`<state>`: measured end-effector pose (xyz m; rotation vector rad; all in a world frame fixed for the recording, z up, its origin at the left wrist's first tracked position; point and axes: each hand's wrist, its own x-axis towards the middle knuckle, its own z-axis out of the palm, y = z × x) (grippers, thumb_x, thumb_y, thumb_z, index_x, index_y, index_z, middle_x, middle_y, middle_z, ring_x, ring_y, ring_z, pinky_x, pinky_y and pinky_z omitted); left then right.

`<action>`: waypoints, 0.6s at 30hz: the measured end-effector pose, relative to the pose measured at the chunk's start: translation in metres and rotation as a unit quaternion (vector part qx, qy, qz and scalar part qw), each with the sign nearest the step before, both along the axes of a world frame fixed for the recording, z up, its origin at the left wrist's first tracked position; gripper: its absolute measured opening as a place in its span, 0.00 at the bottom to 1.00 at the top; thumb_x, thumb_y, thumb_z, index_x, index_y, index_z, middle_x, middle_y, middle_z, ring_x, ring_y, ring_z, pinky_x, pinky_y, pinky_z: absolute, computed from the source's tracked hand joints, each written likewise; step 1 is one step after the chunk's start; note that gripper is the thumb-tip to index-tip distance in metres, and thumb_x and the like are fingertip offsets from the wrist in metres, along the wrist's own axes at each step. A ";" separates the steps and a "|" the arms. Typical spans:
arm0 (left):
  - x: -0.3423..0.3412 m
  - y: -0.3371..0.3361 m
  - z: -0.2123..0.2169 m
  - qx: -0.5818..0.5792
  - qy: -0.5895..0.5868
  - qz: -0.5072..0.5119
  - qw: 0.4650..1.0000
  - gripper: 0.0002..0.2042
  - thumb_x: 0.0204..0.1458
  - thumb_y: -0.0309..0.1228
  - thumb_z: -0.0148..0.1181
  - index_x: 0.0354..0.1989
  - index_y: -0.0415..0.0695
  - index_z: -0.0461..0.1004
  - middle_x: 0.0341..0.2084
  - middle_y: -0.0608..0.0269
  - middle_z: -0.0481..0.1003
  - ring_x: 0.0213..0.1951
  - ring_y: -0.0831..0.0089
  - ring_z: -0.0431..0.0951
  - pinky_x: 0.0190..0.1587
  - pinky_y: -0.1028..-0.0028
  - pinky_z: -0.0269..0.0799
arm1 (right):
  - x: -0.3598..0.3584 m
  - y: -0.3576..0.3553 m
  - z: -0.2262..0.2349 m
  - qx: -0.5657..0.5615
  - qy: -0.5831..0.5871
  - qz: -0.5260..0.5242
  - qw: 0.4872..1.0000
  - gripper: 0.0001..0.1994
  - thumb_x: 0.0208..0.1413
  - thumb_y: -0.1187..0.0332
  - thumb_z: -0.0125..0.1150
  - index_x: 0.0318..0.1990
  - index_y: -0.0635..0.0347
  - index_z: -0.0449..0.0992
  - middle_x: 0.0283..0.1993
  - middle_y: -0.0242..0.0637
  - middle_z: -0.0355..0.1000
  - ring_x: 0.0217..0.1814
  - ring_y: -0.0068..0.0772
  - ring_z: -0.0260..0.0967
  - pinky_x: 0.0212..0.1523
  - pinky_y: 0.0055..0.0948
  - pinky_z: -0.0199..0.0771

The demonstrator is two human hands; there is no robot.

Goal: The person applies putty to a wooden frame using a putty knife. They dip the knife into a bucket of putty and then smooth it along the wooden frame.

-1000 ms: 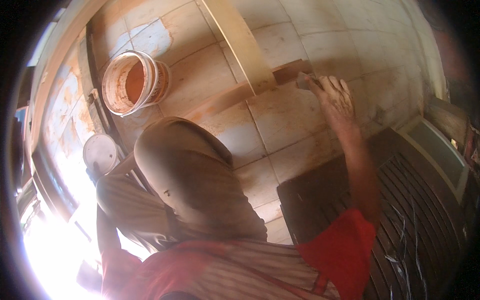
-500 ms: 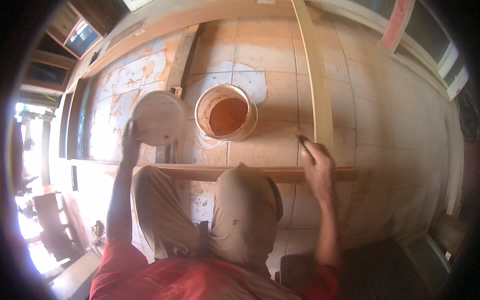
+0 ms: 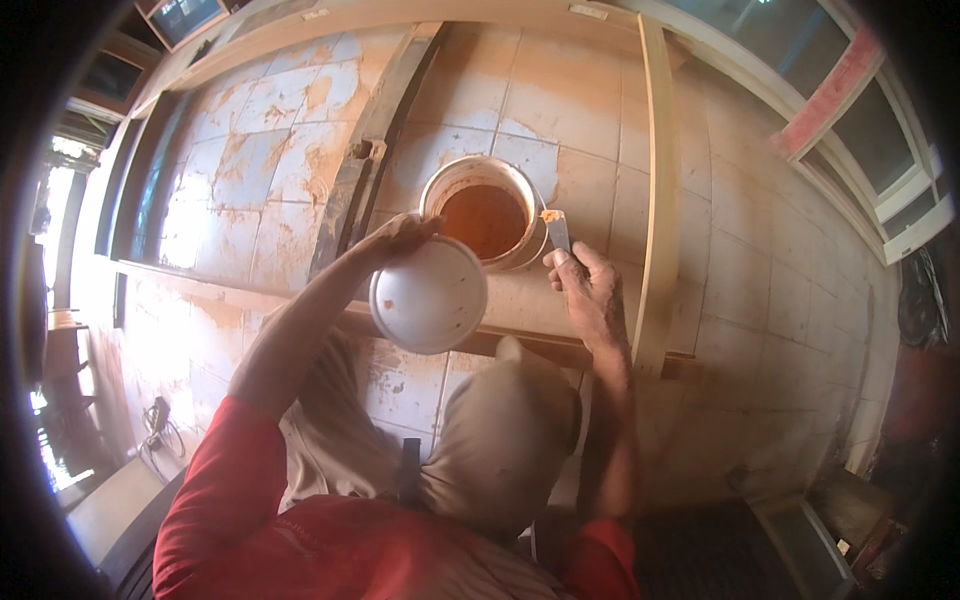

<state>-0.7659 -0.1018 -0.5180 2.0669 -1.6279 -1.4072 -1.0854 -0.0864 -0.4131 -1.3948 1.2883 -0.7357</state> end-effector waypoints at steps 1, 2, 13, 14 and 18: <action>0.004 -0.004 -0.012 -0.034 -0.040 -0.063 0.997 0.24 0.62 0.48 0.49 0.43 0.35 0.78 0.35 0.43 0.81 0.40 0.55 0.82 0.45 0.58 0.74 | 0.000 0.004 0.003 0.000 0.011 0.005 1.000 0.15 0.68 0.62 0.55 0.39 0.67 0.78 0.29 0.31 0.73 0.32 0.20 0.68 0.36 0.25 0.72; 0.006 -0.007 -0.023 -0.069 -0.078 -0.126 0.986 0.22 0.60 0.45 0.51 0.44 0.36 0.78 0.36 0.43 0.81 0.40 0.55 0.82 0.45 0.58 0.74 | -0.005 0.008 0.006 -0.001 0.023 0.009 1.000 0.15 0.68 0.61 0.55 0.39 0.67 0.78 0.29 0.31 0.73 0.31 0.20 0.68 0.35 0.25 0.71; -0.023 -0.005 0.001 0.073 -0.115 -0.025 0.990 0.16 0.57 0.35 0.53 0.43 0.36 0.80 0.34 0.42 0.81 0.38 0.58 0.83 0.41 0.59 0.79 | -0.077 0.129 0.131 0.221 0.103 -0.111 0.964 0.14 0.68 0.62 0.52 0.42 0.65 0.77 0.27 0.28 0.65 0.30 0.19 0.61 0.32 0.25 0.62; -0.027 -0.008 0.010 0.102 -0.103 0.054 0.988 0.16 0.58 0.35 0.52 0.43 0.36 0.80 0.33 0.43 0.80 0.36 0.57 0.83 0.38 0.59 0.79 | -0.088 0.146 0.146 0.230 0.101 -0.119 0.960 0.15 0.68 0.61 0.52 0.42 0.65 0.78 0.27 0.28 0.66 0.31 0.19 0.61 0.32 0.24 0.62; -0.025 -0.009 0.073 0.112 -0.090 0.086 0.986 0.14 0.60 0.33 0.49 0.41 0.35 0.79 0.31 0.43 0.80 0.33 0.54 0.84 0.34 0.55 0.79 | -0.135 0.228 0.212 0.333 0.121 -0.244 0.903 0.15 0.68 0.59 0.53 0.45 0.63 0.78 0.29 0.30 0.70 0.33 0.21 0.66 0.36 0.26 0.67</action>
